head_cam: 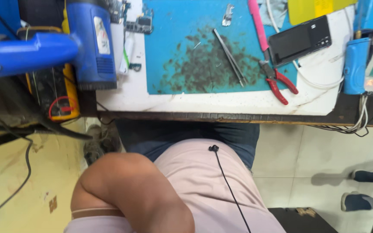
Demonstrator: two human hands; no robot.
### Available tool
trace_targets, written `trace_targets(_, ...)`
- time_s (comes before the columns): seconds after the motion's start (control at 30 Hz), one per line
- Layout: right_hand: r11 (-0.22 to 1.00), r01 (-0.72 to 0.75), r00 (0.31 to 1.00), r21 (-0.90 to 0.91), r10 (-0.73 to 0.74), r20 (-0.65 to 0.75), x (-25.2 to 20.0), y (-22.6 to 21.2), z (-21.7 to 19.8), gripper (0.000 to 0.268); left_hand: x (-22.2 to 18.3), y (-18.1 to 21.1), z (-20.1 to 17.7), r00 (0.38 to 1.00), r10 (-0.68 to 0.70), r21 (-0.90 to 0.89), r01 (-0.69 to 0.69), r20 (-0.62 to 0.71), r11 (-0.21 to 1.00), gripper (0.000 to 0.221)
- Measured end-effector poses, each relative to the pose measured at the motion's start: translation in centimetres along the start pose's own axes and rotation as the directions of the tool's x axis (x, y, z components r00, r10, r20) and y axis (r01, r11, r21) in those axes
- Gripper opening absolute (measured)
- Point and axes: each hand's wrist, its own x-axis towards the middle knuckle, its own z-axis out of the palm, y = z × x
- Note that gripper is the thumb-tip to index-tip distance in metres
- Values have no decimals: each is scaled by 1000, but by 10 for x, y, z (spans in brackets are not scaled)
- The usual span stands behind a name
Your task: The person uses tweezers to remove a small component from a disassembled smartphone. They then use a blue heat gun to apply heat to the back cover of the phone. Finally, they use a red screwdriver to manipulate screws on the device's internal frame.
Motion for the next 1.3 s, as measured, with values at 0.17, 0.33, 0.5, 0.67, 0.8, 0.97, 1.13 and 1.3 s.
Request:
trace_targets(0.17,997,63,986,-51,-54,158,25,6,16,16,-2,3,-4,1000,20,39,-20,-13,999,19)
trace_targets(0.33,990,95,969,-107,-68,238,35,12,30,15,-7,19,-5,1000,13,34,-13,10,999,20)
trace_targets(0.5,983,133,940,-130,-83,332,50,17,51,15,-17,32,-5,1000,4,70,-3,-6,998,21)
trace_targets(0.67,980,136,942,-144,-83,324,54,23,48,15,-10,24,10,999,11,48,-13,41,999,22)
trace_targets(0.8,978,152,927,-141,-91,365,58,27,50,15,-16,18,19,1000,-5,69,3,26,998,22)
trace_targets(0.97,980,153,922,-126,-95,375,69,24,79,15,-17,29,15,999,-10,71,7,43,997,23)
trace_targets(1.13,987,125,925,-98,-80,373,65,48,18,16,-16,9,35,993,-67,78,59,93,995,24)
trace_targets(1.3,994,78,947,-79,-49,318,65,58,-32,16,0,-64,89,952,-140,269,65,271,961,26)
